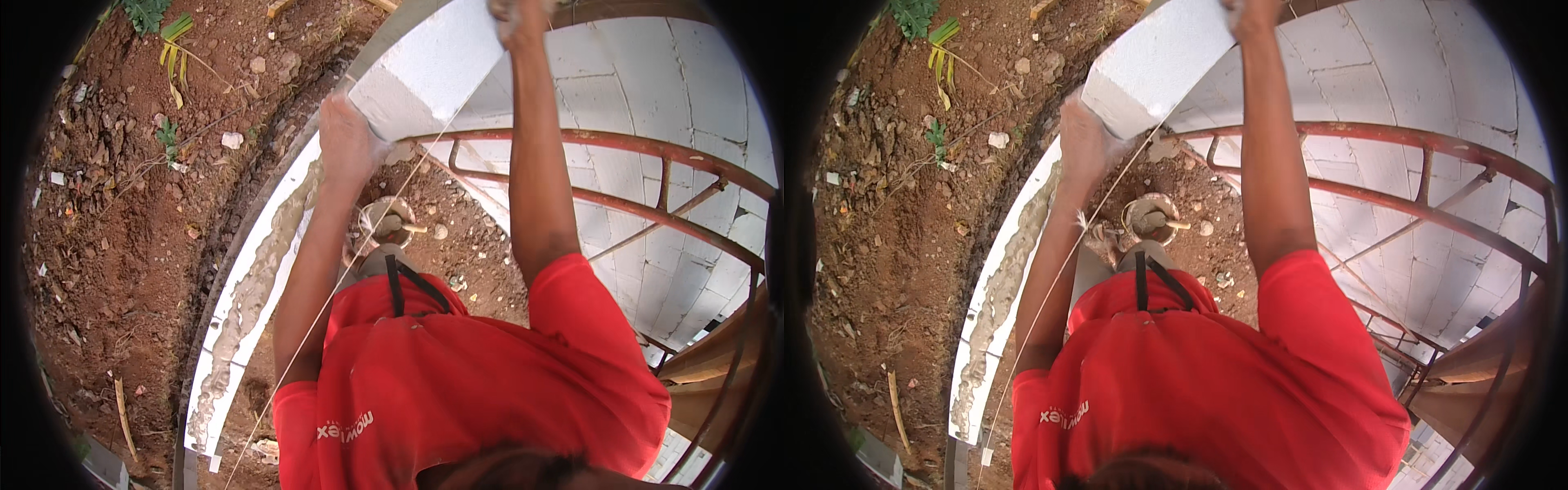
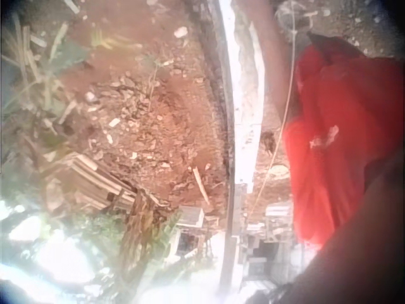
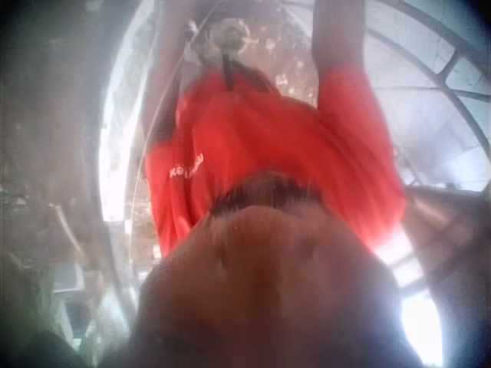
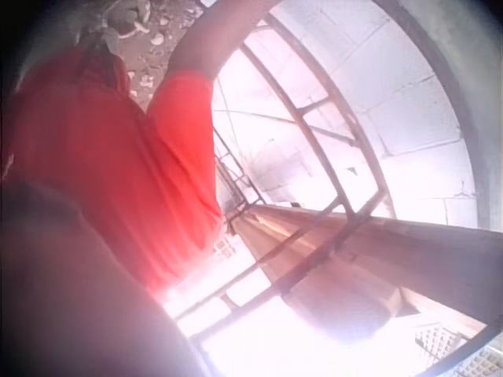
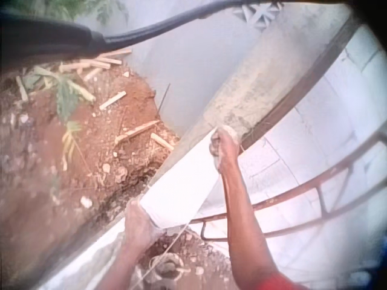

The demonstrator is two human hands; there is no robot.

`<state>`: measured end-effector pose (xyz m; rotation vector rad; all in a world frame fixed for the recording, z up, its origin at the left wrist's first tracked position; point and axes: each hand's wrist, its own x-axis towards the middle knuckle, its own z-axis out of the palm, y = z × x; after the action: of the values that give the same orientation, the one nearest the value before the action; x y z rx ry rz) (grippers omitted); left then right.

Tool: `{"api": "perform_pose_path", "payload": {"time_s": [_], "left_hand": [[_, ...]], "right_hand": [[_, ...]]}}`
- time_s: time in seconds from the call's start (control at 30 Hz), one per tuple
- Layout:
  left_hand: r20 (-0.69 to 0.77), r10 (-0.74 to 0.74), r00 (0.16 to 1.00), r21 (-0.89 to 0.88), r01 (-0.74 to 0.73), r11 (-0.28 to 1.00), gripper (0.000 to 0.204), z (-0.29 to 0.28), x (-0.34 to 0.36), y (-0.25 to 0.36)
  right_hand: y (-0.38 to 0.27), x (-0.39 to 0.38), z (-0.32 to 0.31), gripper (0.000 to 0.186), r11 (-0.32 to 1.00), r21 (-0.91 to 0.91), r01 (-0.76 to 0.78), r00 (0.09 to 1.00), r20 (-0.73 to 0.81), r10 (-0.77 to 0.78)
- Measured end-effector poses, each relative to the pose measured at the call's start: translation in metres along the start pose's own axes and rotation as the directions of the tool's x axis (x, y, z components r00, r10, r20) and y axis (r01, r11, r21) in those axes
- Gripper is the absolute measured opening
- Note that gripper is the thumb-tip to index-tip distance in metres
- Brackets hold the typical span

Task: The person scoops mortar from a bucket with a trowel, applies it to a low wall, and places white blocks along the wall. They repeat this process, picking up blocks, applying mortar, and positioning them in sequence.

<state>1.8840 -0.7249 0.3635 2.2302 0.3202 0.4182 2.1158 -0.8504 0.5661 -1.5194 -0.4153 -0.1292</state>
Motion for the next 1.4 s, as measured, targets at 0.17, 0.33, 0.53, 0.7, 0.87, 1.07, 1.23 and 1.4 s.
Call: {"api": "perform_pose_path", "payload": {"time_s": [0.17,0.33,0.53,0.7,0.87,1.07,1.23,1.4], "left_hand": [[-0.068,0.069,0.995,0.062,-0.065,0.996,0.106,0.004,-0.01,-0.004],[-0.216,0.054,0.975,0.229,-0.003,0.973,0.098,0.006,-0.019,0.01],[-0.073,0.006,0.997,0.124,0.003,0.992,0.102,-0.013,-0.011,0.032],[-0.159,0.02,0.987,0.13,0.001,0.992,0.108,0.007,-0.022,0.032],[-0.613,0.18,0.769,0.314,0.028,0.949,0.087,0.027,-0.117,0.025],[-0.229,-0.392,0.891,-0.116,0.375,0.92,0.031,0.039,-0.345,-0.001],[-0.088,-0.781,0.619,-0.003,0.784,0.621,0.052,0.029,-0.532,-0.001],[-0.099,-0.983,0.156,-0.355,0.917,0.182,0.044,0.088,-0.74,0.059]], "right_hand": [[-0.013,-0.054,-0.02,0.012,0.997,0.083,0.003,0.999,-0.033,0.0],[0.003,-0.157,-0.12,0.03,0.996,0.08,0.045,0.989,-0.145,-0.033],[0.114,-0.34,-0.201,0.018,0.57,-0.284,-0.771,0.634,-0.267,0.726],[0.176,-0.505,-0.238,0.02,0.303,-0.816,-0.493,0.292,0.173,0.941],[0.208,-0.554,-0.234,0.023,0.341,-0.836,-0.429,-0.082,0.412,0.907],[0.242,-0.535,-0.217,0.022,0.364,-0.869,-0.336,-0.107,0.419,0.902],[0.271,-0.53,-0.157,0.024,0.384,-0.897,-0.218,0.035,0.386,0.922],[0.273,-0.561,-0.062,0.022,0.683,-0.726,-0.079,0.041,0.683,0.73]]}}
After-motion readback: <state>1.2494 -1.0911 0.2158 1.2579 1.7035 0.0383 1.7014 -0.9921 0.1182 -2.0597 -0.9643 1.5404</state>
